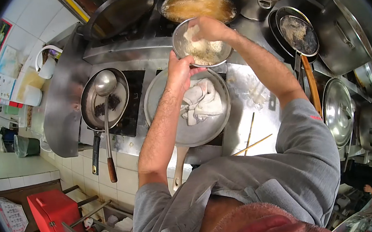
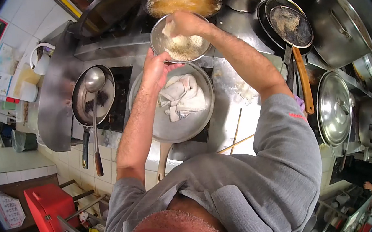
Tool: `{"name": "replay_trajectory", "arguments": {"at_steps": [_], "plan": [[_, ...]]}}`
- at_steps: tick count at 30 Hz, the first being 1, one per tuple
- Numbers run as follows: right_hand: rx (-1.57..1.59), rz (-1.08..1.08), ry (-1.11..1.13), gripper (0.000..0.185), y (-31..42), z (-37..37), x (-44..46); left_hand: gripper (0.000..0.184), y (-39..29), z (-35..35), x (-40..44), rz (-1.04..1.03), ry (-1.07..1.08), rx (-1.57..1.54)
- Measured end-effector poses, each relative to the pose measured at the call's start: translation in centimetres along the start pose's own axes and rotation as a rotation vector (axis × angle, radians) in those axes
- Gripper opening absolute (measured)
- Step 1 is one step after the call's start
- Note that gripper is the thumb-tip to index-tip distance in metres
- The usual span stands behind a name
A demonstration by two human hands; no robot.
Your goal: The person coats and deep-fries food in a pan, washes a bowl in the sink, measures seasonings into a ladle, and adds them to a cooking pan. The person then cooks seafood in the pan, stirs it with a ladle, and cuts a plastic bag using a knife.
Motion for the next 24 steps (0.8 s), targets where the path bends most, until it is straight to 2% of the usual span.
{"name": "replay_trajectory", "arguments": {"at_steps": [1,3,5,7,9,11,12,13,15,16,18,21,22,23,24], "plan": [[-0.08,0.073,0.028,0.039,0.4,-0.2,0.1,0.049,0.2,0.0,0.2,0.012,-0.001,-0.009],[-0.112,0.069,0.034,0.039,0.9,0.5,0.4,0.047,0.3,0.0,0.5,0.011,-0.002,-0.016],[0.064,0.098,-0.141,0.045,0.9,2.2,1.2,0.047,0.5,0.1,0.6,0.025,-0.033,-0.024],[0.089,0.099,-0.18,0.045,1.0,4.0,2.0,0.049,0.6,0.1,0.8,0.041,-0.029,-0.033],[0.102,0.193,-0.237,0.039,1.3,6.6,3.7,0.053,0.3,0.1,0.8,0.024,-0.025,-0.012],[0.177,0.196,-0.384,0.041,0.4,9.1,5.8,0.054,0.5,0.4,0.4,0.024,-0.045,-0.007],[0.251,0.173,-0.375,0.041,0.2,10.0,6.5,0.055,0.6,0.6,0.0,0.027,-0.059,-0.002],[0.125,0.114,-0.444,0.039,0.1,10.6,7.3,0.055,0.7,1.0,-0.6,0.026,-0.072,-0.002],[-0.009,0.092,-0.442,0.04,-2.8,10.4,10.2,0.055,0.8,1.9,-2.2,0.055,-0.105,0.007],[-0.001,0.101,-0.428,0.04,-3.3,10.1,11.2,0.063,1.1,2.8,-2.9,0.086,-0.107,-0.013],[-0.213,-0.193,0.006,0.042,-5.8,7.0,13.5,0.062,0.7,4.0,-5.1,0.077,-0.155,-0.009],[-0.315,-0.038,0.007,0.044,-7.0,4.9,15.6,0.06,-0.5,5.5,-8.6,0.065,-0.217,-0.003],[-0.449,0.102,-0.025,0.04,-7.7,4.6,17.2,0.059,-0.6,6.2,-9.7,0.048,-0.247,0.014],[-0.447,0.109,-0.011,0.04,-7.8,4.8,17.9,0.059,-0.7,6.8,-11.0,0.035,-0.273,0.031],[-0.383,0.087,-0.173,0.038,-7.0,6.4,17.9,0.059,-1.0,7.4,-12.3,0.023,-0.269,0.022]]}}
Point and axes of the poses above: each hand's wrist, its own x-axis towards the middle knuckle, its own z-axis out of the back of the hand, y = z × x, the point moved 6 cm from there along x, towards the middle knuckle, and after that the axes turned 15 degrees about x, right-handed, at the moved point
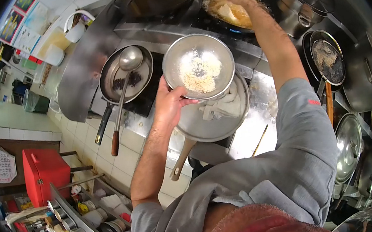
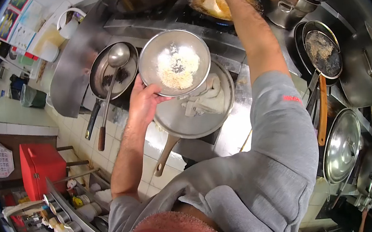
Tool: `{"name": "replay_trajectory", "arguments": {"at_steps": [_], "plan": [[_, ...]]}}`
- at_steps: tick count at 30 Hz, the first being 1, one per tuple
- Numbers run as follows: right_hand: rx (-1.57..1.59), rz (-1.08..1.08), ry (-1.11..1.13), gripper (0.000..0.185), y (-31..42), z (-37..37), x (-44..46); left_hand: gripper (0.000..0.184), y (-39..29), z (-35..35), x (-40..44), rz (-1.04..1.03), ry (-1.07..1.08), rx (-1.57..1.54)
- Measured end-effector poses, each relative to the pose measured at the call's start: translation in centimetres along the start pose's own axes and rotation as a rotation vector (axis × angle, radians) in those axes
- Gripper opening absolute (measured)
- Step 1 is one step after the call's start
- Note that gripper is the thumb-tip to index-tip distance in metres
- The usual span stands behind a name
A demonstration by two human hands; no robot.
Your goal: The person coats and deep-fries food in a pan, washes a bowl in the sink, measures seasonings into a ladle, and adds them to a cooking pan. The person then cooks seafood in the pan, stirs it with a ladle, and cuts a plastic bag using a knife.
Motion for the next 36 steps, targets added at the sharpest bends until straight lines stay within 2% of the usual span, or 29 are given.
{"name": "replay_trajectory", "arguments": {"at_steps": [1,2,4,5,7,8,9,10,12,15,16,17,19,22,23,25,28,33,36], "plan": [[0.051,-0.06,-0.157,0.037,0.2,1.6,0.0,0.059,-0.2,0.9,-1.1,0.003,-0.004,-0.008],[0.043,-0.056,-0.151,0.037,1.7,2.6,-1.0,0.059,-0.5,1.8,-2.2,-0.002,-0.022,-0.027],[0.256,-0.006,-0.535,0.034,5.1,6.9,-4.2,0.057,-1.0,3.8,-4.3,-0.05,-0.052,-0.047],[0.244,0.003,-0.537,0.034,5.6,6.6,-4.6,0.057,-1.2,4.6,-5.2,-0.059,-0.049,-0.059],[-0.078,-0.06,-0.164,0.032,3.6,1.8,-4.3,0.056,-1.5,6.8,-7.5,-0.117,-0.073,-0.089],[0.08,0.06,-0.182,0.031,3.9,1.0,-3.6,0.056,-1.5,8.2,-8.6,-0.133,-0.088,-0.097],[0.268,0.093,-0.345,0.033,8.1,1.9,-5.0,0.056,-1.3,10.0,-9.7,-0.136,-0.129,-0.113],[0.279,0.241,-0.338,0.034,11.3,1.9,-4.8,0.055,-1.3,11.5,-10.7,-0.145,-0.121,-0.13],[0.424,0.411,-0.352,0.031,25.1,3.0,-11.2,0.054,-1.3,15.1,-13.6,-0.189,-0.134,-0.183],[0.542,0.748,-0.053,0.033,43.4,0.4,-20.8,0.051,-0.3,22.6,-18.6,-0.278,-0.243,-0.222],[0.494,0.701,0.123,0.04,48.4,-1.3,-23.8,0.052,0.2,25.5,-20.7,-0.27,-0.284,-0.232],[0.531,0.936,0.229,0.044,53.9,-3.3,-27.5,0.052,0.4,28.3,-22.7,-0.254,-0.308,-0.245],[0.41,1.099,0.265,0.051,61.7,-8.1,-32.4,0.052,1.8,34.3,-27.0,-0.28,-0.402,-0.261],[0.376,1.282,0.341,0.044,71.4,-16.3,-36.3,0.055,3.2,42.7,-32.7,-0.304,-0.541,-0.321],[0.394,1.35,0.305,0.041,74.1,-19.2,-37.0,0.055,3.7,44.9,-34.5,-0.302,-0.545,-0.314],[0.41,1.479,0.186,0.029,79.6,-24.7,-38.3,0.054,5.1,50.4,-38.9,-0.285,-0.774,-0.338],[0.506,1.5,0.097,0.014,87.1,-31.1,-39.3,0.051,6.6,57.0,-45.1,-0.259,-0.999,-0.318],[0.861,1.653,0.305,0.014,100.3,-39.2,-39.7,0.034,8.3,67.4,-53.3,-0.308,-1.278,-0.276],[1.218,1.639,0.433,0.018,106.4,-43.7,-37.0,0.041,7.5,72.0,-54.9,-0.393,-1.467,-0.227]]}}
Point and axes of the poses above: each hand's wrist, its own x-axis towards the middle knuckle, its own z-axis out of the back of the hand, y = z × x, the point moved 6 cm from there along x, towards the middle knuckle, and after that the axes turned 15 degrees about x, right-handed, at the moved point
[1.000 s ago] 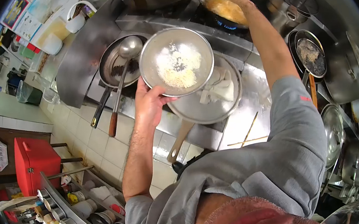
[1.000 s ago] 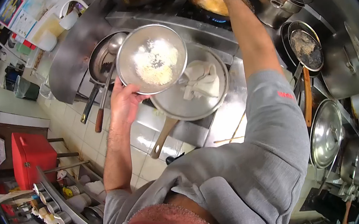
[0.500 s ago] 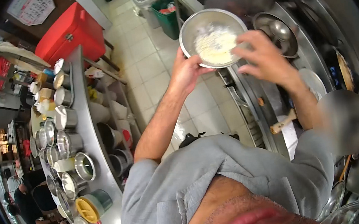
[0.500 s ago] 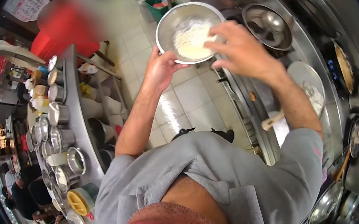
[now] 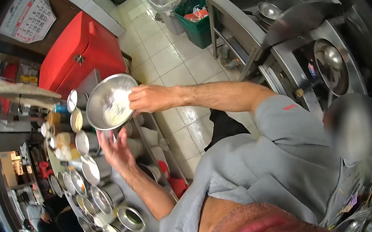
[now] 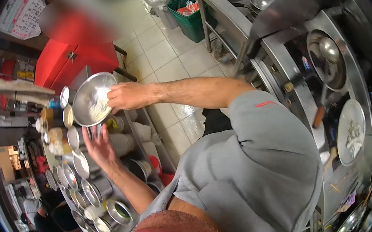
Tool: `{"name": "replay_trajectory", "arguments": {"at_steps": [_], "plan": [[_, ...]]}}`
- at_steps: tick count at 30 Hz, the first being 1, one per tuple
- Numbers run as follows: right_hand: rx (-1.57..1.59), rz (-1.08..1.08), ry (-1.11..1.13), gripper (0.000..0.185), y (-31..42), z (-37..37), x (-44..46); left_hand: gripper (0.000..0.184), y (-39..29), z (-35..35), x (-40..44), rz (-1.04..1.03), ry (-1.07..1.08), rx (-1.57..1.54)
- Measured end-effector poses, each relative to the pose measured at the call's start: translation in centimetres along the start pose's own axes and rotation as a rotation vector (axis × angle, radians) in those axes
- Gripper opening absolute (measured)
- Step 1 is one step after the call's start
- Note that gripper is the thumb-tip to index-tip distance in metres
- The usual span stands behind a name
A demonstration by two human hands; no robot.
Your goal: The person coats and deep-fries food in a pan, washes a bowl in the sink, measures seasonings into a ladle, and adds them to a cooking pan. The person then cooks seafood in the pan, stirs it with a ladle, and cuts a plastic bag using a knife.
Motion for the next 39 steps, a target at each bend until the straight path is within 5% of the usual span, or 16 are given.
{"name": "replay_trajectory", "arguments": {"at_steps": [2,6,7,8,9,11,12,16,23,25,26,29,32,34,39], "plan": [[0.12,0.048,-0.07,0.017,-6.8,1.6,-0.3,0.046,1.0,-0.3,3.3,-0.006,-0.052,-0.027],[0.835,-0.824,-0.524,0.016,-29.8,10.1,-9.6,0.05,10.7,1.0,10.9,0.237,-0.182,0.067],[0.663,-0.614,-0.58,0.021,-39.3,13.2,-15.4,0.048,13.4,1.0,12.4,0.305,-0.21,0.077],[0.408,-1.058,-0.623,0.028,-42.7,19.5,-19.1,0.048,15.1,-0.1,13.8,0.399,-0.268,0.067],[0.559,-1.199,-0.915,0.035,-46.7,22.9,-23.1,0.047,16.4,-1.1,14.3,0.5,-0.33,0.06],[0.705,-1.261,-1.206,0.037,-52.8,26.2,-26.0,0.048,17.6,-4.2,17.5,0.505,-0.278,0.168],[0.671,-1.194,-1.166,0.036,-53.9,27.4,-24.4,0.049,18.6,-5.1,19.2,0.552,-0.271,0.207],[0.445,-1.027,-1.0,0.029,-53.9,31.0,-17.7,0.048,20.7,-11.2,27.5,0.596,-0.041,0.247],[-0.274,-0.908,-1.215,0.032,-34.5,46.3,-16.7,0.046,23.3,-23.7,44.7,0.519,0.342,0.348],[-0.66,-1.048,-1.232,0.035,-29.3,49.6,-20.4,0.047,24.0,-29.2,49.2,0.477,0.511,0.41],[-0.671,-1.313,-1.238,0.034,-27.5,50.4,-22.8,0.048,23.1,-32.8,50.3,0.455,0.566,0.445],[-1.192,-1.4,-1.13,0.025,-23.7,51.6,-30.1,0.049,21.2,-43.8,52.5,0.344,0.777,0.455],[-1.182,-1.693,-1.012,0.021,-23.6,51.6,-40.7,0.051,19.4,-53.9,50.9,0.266,0.971,0.469],[-1.1,-2.075,-0.759,0.036,-23.7,51.4,-45.8,0.05,19.5,-60.1,48.2,0.214,1.122,0.461],[-1.122,-1.549,-1.569,0.048,-18.0,64.2,-47.5,0.043,20.3,-71.7,35.2,0.189,1.478,0.436]]}}
Point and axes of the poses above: each hand's wrist, its own x-axis towards the middle knuckle, its own z-axis out of the back of the hand, y = z × x, the point moved 6 cm from there along x, towards the middle knuckle, and after that the axes turned 15 degrees about x, right-handed, at the moved point
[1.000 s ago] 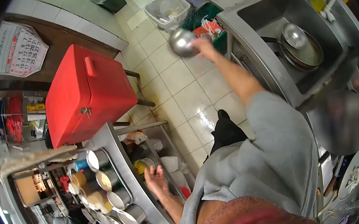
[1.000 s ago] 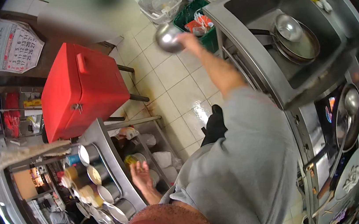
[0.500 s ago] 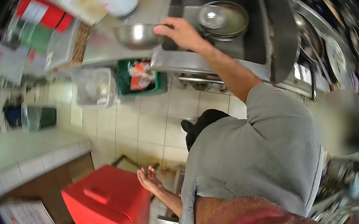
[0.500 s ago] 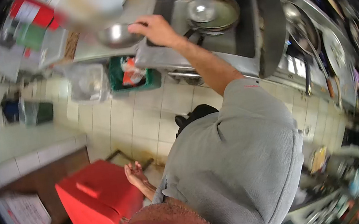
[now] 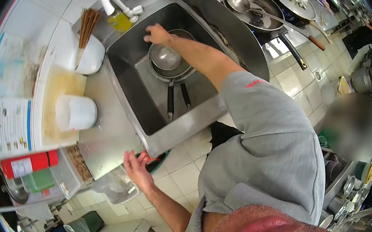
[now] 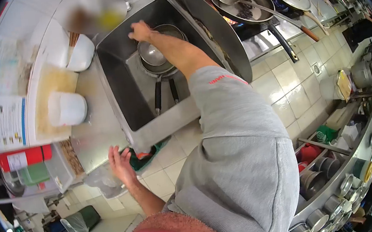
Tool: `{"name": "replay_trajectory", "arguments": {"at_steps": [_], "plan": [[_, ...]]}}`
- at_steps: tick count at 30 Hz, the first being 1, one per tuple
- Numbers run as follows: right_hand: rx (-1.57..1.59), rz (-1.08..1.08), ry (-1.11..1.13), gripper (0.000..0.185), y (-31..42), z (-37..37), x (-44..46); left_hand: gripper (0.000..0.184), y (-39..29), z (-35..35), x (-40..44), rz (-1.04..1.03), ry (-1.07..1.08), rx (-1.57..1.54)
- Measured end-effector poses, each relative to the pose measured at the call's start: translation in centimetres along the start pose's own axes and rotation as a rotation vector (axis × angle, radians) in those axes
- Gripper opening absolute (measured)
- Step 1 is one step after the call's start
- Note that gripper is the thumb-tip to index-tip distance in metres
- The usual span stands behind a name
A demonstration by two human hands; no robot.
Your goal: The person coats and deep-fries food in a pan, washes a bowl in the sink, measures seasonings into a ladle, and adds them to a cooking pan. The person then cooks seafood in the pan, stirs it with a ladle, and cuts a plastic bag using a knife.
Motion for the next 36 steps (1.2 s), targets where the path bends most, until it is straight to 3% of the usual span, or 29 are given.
{"name": "replay_trajectory", "arguments": {"at_steps": [2,3,6,8,9,11,13,15,17,19,21,22,23,24,25,26,27,28,29,30,31,33,34,35,36], "plan": [[-0.085,0.058,-0.196,0.052,-0.6,0.9,6.8,0.042,-1.8,-5.9,3.3,0.0,0.127,0.134],[-0.043,-0.112,-0.245,0.054,-0.6,1.8,8.8,0.041,-3.3,-9.2,4.5,0.004,0.222,0.175],[0.004,-0.209,-0.393,0.059,-2.1,2.8,13.4,0.042,-6.7,-17.3,9.0,-0.062,0.505,0.354],[0.459,-0.365,-0.015,0.062,-4.6,1.5,16.0,0.042,-7.4,-21.0,12.9,-0.09,0.556,0.401],[0.465,-0.365,-0.01,0.062,-5.0,0.8,16.9,0.041,-7.9,-22.9,14.7,-0.125,0.61,0.429],[0.879,-0.401,0.219,0.061,-6.3,-0.9,17.6,0.039,-8.6,-26.4,18.5,-0.17,0.676,0.429],[0.916,-0.34,0.218,0.055,-8.3,-1.9,20.4,0.035,-9.6,-29.6,22.2,-0.156,0.683,0.349],[0.899,-0.156,0.087,0.054,-8.6,-1.3,20.7,0.035,-10.9,-32.4,24.9,-0.084,0.656,0.124],[0.586,-0.075,0.046,0.057,-6.0,0.6,18.8,0.036,-11.3,-34.8,27.4,0.003,0.642,-0.144],[0.513,0.149,-0.12,0.063,-6.0,0.5,18.5,0.041,-11.0,-36.9,29.2,0.058,0.553,-0.258],[0.461,0.178,-0.492,0.067,-4.9,0.5,15.5,0.045,-9.5,-39.0,30.0,0.091,0.552,-0.325],[0.572,0.093,-0.622,0.064,-5.1,-0.5,13.6,0.044,-8.9,-39.6,29.9,0.029,0.523,-0.275],[0.824,-0.255,-0.546,0.066,-8.5,-4.2,13.2,0.044,-8.5,-40.4,30.0,-0.039,0.494,-0.236],[0.864,-0.132,-0.49,0.067,-11.1,-8.0,12.8,0.044,-6.3,-41.3,30.9,-0.04,0.525,-0.248],[1.416,-0.092,-0.147,0.058,-10.8,-10.6,8.8,0.043,-5.2,-40.8,32.3,-0.536,0.301,0.297],[1.528,0.064,-0.108,0.041,-14.8,-15.5,8.8,0.044,-5.5,-40.8,31.5,-1.015,0.019,0.84],[1.309,0.054,-0.001,0.03,-11.8,-13.4,5.1,0.044,-5.6,-39.8,31.2,-1.029,0.031,0.832],[1.081,0.045,0.102,0.023,-7.8,-10.0,2.0,0.046,-4.8,-38.8,32.2,-0.743,0.168,0.884],[1.069,0.049,0.086,0.023,-5.1,-8.6,2.0,0.05,-3.4,-38.5,32.5,-0.448,0.308,0.926],[1.405,-0.365,-0.065,0.018,-5.4,-8.3,1.6,0.05,-3.5,-38.7,32.0,-0.457,0.327,0.92],[1.712,-0.802,-0.223,0.015,-6.0,-9.2,0.4,0.048,-3.0,-38.7,31.9,-0.273,0.407,0.59],[0.876,-0.271,-0.159,0.011,-6.2,-4.6,4.2,0.043,-1.6,-38.0,31.8,0.108,0.508,-0.061],[0.677,-0.208,-0.31,0.011,-4.6,-1.4,5.4,0.043,-1.0,-37.8,32.0,0.11,0.509,-0.059],[0.169,0.034,-0.378,0.017,-2.1,1.6,6.8,0.038,0.7,-38.0,32.3,0.181,0.557,0.013],[-0.107,0.292,-0.545,0.022,-0.5,3.3,7.4,0.033,2.4,-38.2,32.5,0.252,0.603,0.086]]}}
Point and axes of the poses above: each hand's wrist, its own x-axis towards the middle knuckle, its own z-axis out of the back of the hand, y = z × x, the point moved 6 cm from there along x, towards the middle knuckle, and after that the axes turned 15 degrees about x, right-handed, at the moved point
